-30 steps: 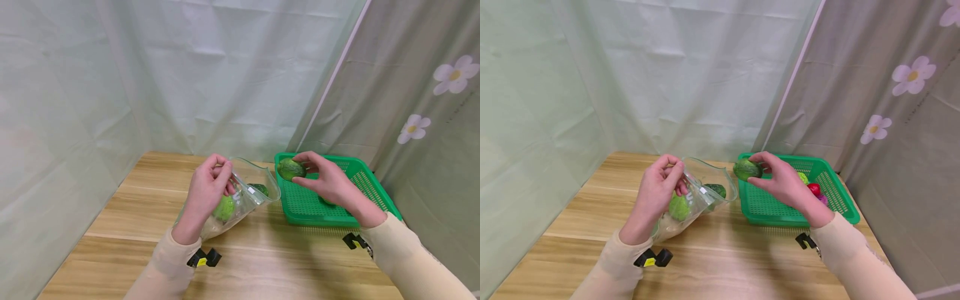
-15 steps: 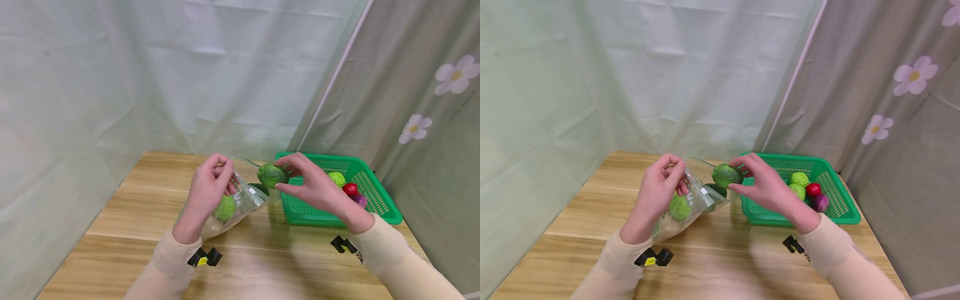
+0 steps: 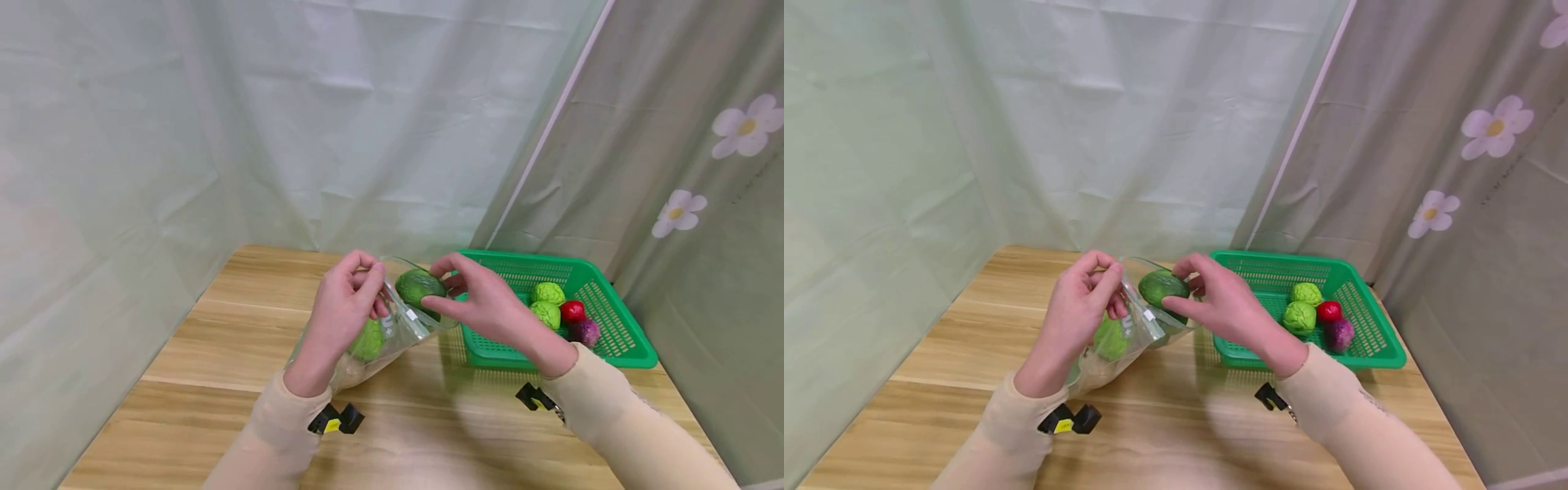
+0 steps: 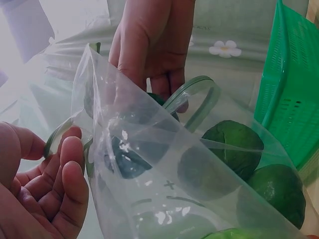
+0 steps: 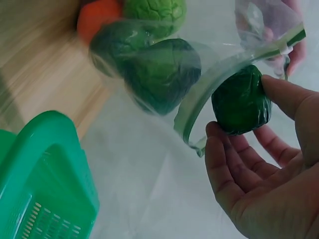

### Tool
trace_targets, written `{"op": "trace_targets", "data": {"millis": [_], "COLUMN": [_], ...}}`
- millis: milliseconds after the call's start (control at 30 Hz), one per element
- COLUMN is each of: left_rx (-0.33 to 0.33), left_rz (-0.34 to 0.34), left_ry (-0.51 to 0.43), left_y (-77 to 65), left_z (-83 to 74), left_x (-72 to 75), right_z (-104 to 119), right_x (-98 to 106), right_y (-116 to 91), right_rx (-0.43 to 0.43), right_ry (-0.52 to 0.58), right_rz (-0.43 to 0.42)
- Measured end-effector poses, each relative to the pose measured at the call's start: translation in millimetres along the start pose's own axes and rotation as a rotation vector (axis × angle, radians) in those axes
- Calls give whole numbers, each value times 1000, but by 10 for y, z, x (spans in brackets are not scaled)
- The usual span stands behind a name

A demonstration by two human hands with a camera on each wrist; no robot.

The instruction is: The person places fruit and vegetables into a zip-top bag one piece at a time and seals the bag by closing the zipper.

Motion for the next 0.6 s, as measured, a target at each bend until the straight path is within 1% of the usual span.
{"op": "trace_targets", "data": {"millis": [167, 300, 600], "left_rx": [0, -1, 3], "left_rz": [2, 1, -6], "left_ry": [0, -2, 3], "left_y": [-5, -4, 0], "left_z": [-10, -10, -13], "left_x": [-2, 2, 9], "right_z": [11, 23, 66], "right_x": [-56, -114, -164], "right_y": [44, 72, 59], "right_rx": [-42, -43, 57], "right_ry": [-6, -28, -110], "right_rz": [-8, 0, 10]}}
Point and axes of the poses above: each hand's wrist, its own y-axis towards the middle knuckle, its own x-axis out of the back of the hand, z = x × y, the point moved 5 cm from there along y, towards the middle knuckle, and after that the axes turned 6 degrees about z, right-handed, at the moved point
